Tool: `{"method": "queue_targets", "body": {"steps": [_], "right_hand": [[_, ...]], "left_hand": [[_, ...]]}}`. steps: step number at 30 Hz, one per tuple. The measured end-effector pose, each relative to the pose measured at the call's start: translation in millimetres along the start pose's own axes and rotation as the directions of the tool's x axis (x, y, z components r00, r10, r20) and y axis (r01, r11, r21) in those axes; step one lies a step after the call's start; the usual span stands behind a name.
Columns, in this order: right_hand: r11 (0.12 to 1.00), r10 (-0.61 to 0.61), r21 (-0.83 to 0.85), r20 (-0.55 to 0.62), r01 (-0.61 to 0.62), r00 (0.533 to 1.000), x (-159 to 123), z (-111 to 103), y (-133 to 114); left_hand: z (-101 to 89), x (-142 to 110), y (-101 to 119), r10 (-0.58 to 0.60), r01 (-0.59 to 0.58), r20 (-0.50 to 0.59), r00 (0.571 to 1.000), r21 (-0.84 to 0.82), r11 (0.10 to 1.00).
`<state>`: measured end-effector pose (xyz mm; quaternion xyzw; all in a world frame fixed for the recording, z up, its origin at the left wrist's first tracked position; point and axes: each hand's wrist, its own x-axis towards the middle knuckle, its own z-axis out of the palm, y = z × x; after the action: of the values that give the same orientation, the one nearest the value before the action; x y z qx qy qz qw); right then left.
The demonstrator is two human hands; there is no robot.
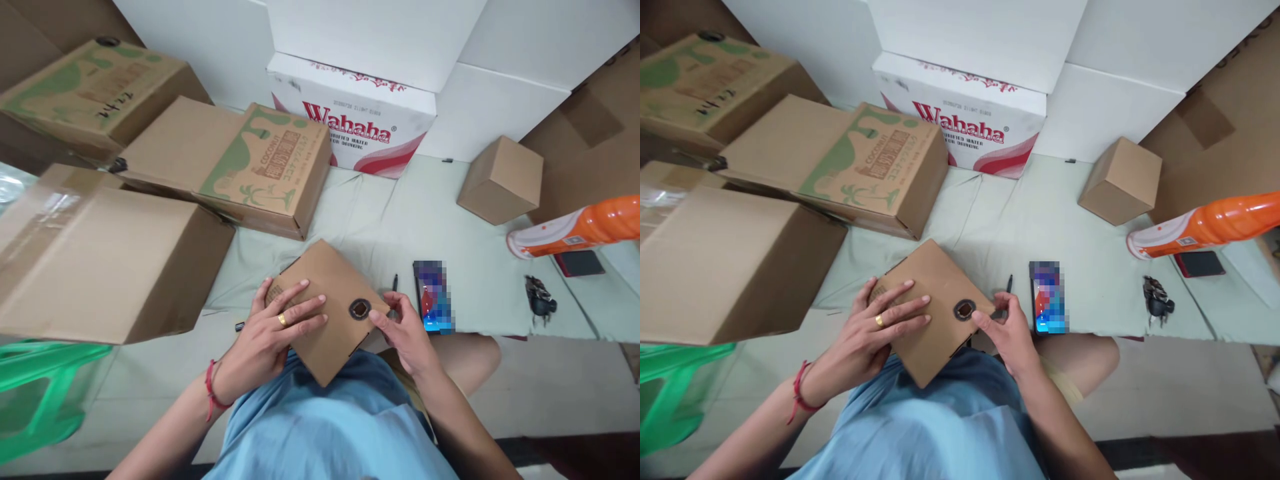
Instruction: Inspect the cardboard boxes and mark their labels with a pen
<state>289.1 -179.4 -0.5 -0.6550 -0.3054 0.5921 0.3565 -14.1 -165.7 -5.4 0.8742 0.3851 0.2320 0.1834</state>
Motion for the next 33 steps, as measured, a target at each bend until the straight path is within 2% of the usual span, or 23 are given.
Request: {"method": "queue_targets", "body": {"steps": [4,7,9,11,14,17,21,28,33], "right_hand": [[0.994,0.088,0.055,0.085,-0.093,0.992,-10,4,-8],[0.993,0.098,0.05,0.096,-0.103,0.99,-14,6,-13],[0.996,0.061,0.07,0.037,-0.063,0.997,-15,3,-18],[0.994,-0.005,0.112,-0.082,0.014,0.997,-12,-8,-25],[0.96,-0.103,0.218,-0.309,0.176,0.946,2,-36,-42],[0.881,-0.139,0.344,-0.468,0.325,0.873,31,-68,-62],[0.835,-0.108,0.401,-0.554,0.378,0.825,84,-97,-89],[0.841,-0.096,0.36,-0.635,0.404,0.766,174,-113,-130],[0.9,-0.201,0.163,-0.668,0.404,0.717,224,-127,-151]], "left_hand": [[4.9,3,-7,0.047,-0.048,0.019,0.999,0.032,0.998],[13.2,8,-8,0.071,-0.071,0.005,0.997,0.038,0.997],[20.9,11,-7,0.075,-0.072,-0.065,0.995,0.041,0.997],[30.1,14,-7,0.027,-0.017,-0.174,0.984,0.057,0.998],[46.4,16,-14,-0.124,0.149,-0.316,0.941,0.055,0.987],[63.5,19,-26,-0.243,0.284,-0.339,0.909,0.077,0.956],[79.9,25,-31,-0.26,0.332,-0.309,0.915,0.211,0.919],[84.5,28,-24,-0.24,0.334,-0.311,0.92,0.298,0.894],[86.5,26,-26,-0.229,0.334,-0.334,0.914,0.3,0.894]]}}
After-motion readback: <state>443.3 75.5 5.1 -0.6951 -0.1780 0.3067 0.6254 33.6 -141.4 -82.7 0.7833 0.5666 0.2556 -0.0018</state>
